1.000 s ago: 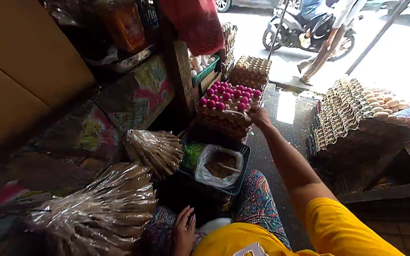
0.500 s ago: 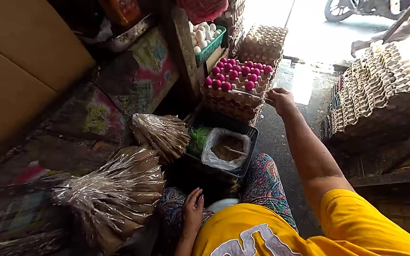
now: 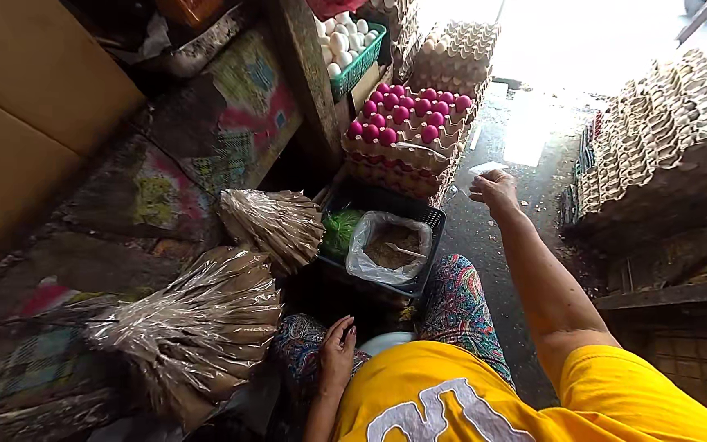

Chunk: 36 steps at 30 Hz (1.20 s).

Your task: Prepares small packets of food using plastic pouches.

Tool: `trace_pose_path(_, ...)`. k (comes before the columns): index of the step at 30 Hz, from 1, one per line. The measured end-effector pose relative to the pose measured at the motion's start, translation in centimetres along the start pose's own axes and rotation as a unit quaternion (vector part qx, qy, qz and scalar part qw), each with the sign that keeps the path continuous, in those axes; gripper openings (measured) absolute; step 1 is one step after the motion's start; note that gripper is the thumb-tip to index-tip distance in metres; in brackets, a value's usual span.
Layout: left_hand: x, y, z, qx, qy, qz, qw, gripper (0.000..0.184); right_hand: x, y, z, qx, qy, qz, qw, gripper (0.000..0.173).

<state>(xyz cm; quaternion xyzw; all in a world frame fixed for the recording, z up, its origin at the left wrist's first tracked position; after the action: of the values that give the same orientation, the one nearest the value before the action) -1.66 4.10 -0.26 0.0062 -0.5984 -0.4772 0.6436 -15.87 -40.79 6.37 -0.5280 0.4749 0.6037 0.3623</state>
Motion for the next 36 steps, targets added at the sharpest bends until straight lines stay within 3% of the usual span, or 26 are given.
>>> trace_pose_path(3, 1.4, 0.3, -0.4, -0.041, 0.016, 0.033, 0.998, 0.027, -0.5, -0.6, 1.7, -0.056, 0.054, 0.077, 0.994, 0.028)
trace_pose_path(6, 5.6, 1.1, -1.4, -0.079, -0.015, 0.081, 0.993, 0.029, -2.5, -2.1, 5.0, -0.170, 0.164, 0.077, 0.969, 0.022)
trace_pose_path(9, 10.0, 2.1, -2.9, -0.081, -0.082, 0.128, 0.985, 0.031, -4.3, -4.2, 9.6, -0.292, 0.323, 0.075, 0.897, 0.014)
trace_pose_path(11, 12.3, 2.5, -4.0, -0.101, -0.067, 0.181, 0.976, 0.035, -5.5, -5.7, 12.6, -0.352, 0.382, 0.058, 0.852, 0.014)
trace_pose_path(14, 14.2, 2.7, -5.2, -0.200, -0.010, 0.257, 0.945, 0.055, -6.3, -7.6, 15.8, -0.399, 0.418, 0.036, 0.815, 0.013)
trace_pose_path(16, 14.9, 2.8, -5.3, -0.246, -0.003, 0.297, 0.923, 0.059, -6.2, -8.5, 16.7, -0.423, 0.419, 0.017, 0.803, 0.011)
trace_pose_path(18, 15.2, 2.9, -5.1, -0.255, -0.029, 0.335, 0.907, 0.047, -5.8, -9.2, 17.1, -0.443, 0.398, 0.001, 0.804, 0.010)
trace_pose_path(21, 15.2, 2.7, -4.7, -0.202, -0.054, 0.389, 0.897, 0.024, -5.2, -9.7, 17.6, -0.476, 0.329, -0.018, 0.815, 0.009)
trace_pose_path(25, 15.2, 2.4, -4.7, -0.094, -0.058, 0.337, 0.935, 0.011, -4.5, -10.5, 18.5, -0.507, 0.289, -0.037, 0.811, 0.019)
trace_pose_path(31, 14.4, 1.3, -3.7, -0.016, -0.153, 0.230, 0.961, 0.015, -4.0, -10.9, 19.9, -0.530, 0.281, -0.076, 0.796, 0.018)
trace_pose_path(36, 12.8, 0.2, -3.6, 0.019, -0.140, 0.202, 0.969, 0.024, -3.2, -10.1, 20.8, -0.541, 0.255, -0.087, 0.797, 0.018)
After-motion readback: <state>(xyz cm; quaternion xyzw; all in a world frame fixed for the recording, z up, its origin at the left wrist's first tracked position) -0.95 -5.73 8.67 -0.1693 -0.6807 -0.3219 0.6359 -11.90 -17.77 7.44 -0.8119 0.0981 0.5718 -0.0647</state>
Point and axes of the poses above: each hand's wrist, its own z-axis away from the middle knuckle, its own y-axis out of the back of the hand, x = y × z, the point moved 1 cm from there along -z, towards the middle knuckle, and after that the axes turned 14 degrees about y, right-handed, at the moved point
